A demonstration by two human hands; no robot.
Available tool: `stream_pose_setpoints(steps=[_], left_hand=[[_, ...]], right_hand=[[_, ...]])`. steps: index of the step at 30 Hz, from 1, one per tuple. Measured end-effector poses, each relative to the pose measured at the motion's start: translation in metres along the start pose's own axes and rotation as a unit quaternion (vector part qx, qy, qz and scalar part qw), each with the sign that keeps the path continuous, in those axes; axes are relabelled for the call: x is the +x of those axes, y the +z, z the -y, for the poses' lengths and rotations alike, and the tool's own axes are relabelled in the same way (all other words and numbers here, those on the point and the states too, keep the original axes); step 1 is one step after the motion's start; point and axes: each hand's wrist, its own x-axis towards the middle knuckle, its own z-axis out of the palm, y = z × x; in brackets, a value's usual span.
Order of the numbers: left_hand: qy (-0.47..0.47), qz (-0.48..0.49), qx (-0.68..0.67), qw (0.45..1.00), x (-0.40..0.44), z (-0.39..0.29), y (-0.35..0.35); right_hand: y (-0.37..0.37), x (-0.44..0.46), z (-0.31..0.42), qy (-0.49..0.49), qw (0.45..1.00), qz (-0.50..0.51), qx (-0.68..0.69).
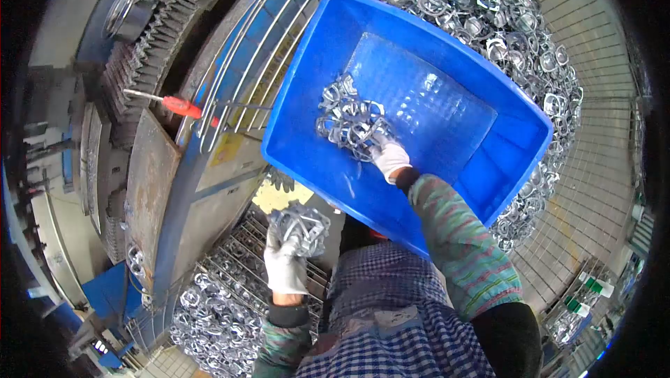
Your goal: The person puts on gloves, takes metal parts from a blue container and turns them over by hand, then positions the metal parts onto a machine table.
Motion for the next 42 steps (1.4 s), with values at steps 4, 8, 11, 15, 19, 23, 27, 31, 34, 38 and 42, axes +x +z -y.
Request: stream_pose_setpoints(steps=[4,8,11,15,19,23,27,31,34,38,42], left_hand=[[-0.042,0.001,0.003,0.999,0.002,0.01,-0.009],[-0.027,0.01,0.04,0.999,0.001,0.011,-0.003],[-0.011,-0.012,0.069,0.997,0.001,0.01,-0.006],[-0.002,0.01,0.02,1.0,0.009,0.0,-0.01],[0.057,-0.006,0.029,0.998,0.018,-0.006,0.001],[0.117,0.048,0.043,0.991,0.013,-0.019,0.022],[0.136,0.068,0.037,0.988,0.004,-0.031,0.028],[0.068,0.143,-0.14,0.978,-0.009,-0.049,0.019],[0.072,0.163,-0.23,0.957,-0.024,-0.063,0.011],[0.088,0.191,-0.297,0.932,-0.043,-0.078,0.022],[0.148,0.163,-0.274,0.936,-0.051,-0.083,0.039]], right_hand=[[0.018,0.053,0.023,-0.05,0.989,-0.065,-0.125],[0.024,0.084,0.026,-0.023,0.983,-0.009,-0.182],[0.027,0.088,0.018,-0.105,0.984,-0.082,-0.119],[-0.03,0.049,0.037,0.103,0.845,0.074,0.519],[-0.1,-0.019,0.078,0.067,0.663,0.184,0.723],[-0.143,-0.061,0.121,0.011,0.602,0.26,0.755],[-0.158,-0.077,0.142,-0.016,0.542,0.298,0.786],[-0.169,-0.085,0.15,-0.008,0.559,0.309,0.769],[-0.178,-0.091,0.16,0.01,0.52,0.334,0.786],[-0.19,-0.098,0.175,-0.057,0.444,0.438,0.78],[-0.185,-0.103,0.186,-0.007,0.545,0.367,0.754]])
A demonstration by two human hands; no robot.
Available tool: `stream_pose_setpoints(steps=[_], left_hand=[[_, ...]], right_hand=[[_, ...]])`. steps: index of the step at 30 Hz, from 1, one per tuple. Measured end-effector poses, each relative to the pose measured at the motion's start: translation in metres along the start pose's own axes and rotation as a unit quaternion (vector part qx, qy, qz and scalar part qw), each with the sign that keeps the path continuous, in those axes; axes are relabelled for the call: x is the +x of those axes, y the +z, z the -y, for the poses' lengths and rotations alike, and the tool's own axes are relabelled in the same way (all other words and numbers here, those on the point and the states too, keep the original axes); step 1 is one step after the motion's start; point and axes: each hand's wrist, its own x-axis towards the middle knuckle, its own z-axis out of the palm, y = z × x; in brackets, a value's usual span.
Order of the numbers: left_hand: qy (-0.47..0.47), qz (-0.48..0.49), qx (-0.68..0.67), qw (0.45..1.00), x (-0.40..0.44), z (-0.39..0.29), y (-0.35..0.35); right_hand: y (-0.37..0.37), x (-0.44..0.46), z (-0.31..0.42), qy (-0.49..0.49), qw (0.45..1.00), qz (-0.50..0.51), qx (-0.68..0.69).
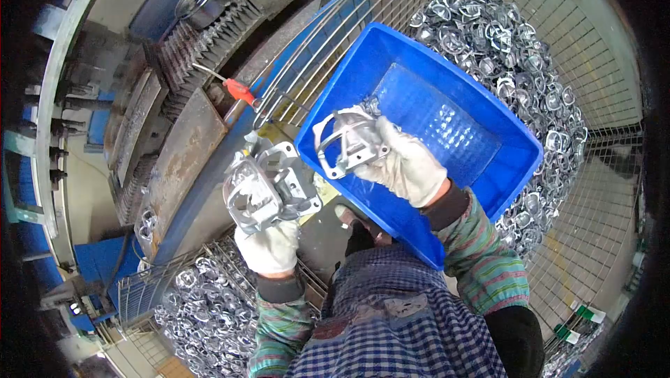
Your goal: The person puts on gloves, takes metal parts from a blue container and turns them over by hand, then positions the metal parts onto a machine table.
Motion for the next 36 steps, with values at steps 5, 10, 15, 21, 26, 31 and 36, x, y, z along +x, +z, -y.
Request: stream_pose_setpoints(steps=[5,10,15,21,26,31,36], left_hand=[[0.101,0.025,0.582,0.807,0.006,0.026,-0.005],[0.053,-0.016,0.568,0.821,0.01,0.044,-0.05],[-0.15,-0.173,0.2,0.953,0.018,0.044,-0.097],[-0.082,-0.083,0.687,0.717,0.008,0.043,-0.113],[0.0,-0.04,0.799,0.6,-0.004,0.042,-0.117],[-0.013,-0.007,0.812,0.584,-0.004,0.037,-0.137],[-0.019,0.022,0.809,0.588,0.005,0.041,-0.131]], right_hand=[[-0.024,-0.002,-0.029,0.034,0.999,-0.022,-0.031],[-0.066,0.003,-0.062,0.024,0.927,-0.07,-0.367],[-0.135,0.017,-0.057,0.115,0.913,-0.276,-0.278],[-0.3,0.025,-0.074,0.051,0.392,-0.363,-0.844],[-0.365,0.06,-0.066,0.058,0.28,-0.309,-0.907],[-0.384,0.069,-0.055,0.152,0.258,-0.282,-0.911],[-0.365,0.051,-0.05,0.259,0.265,-0.263,-0.891]])
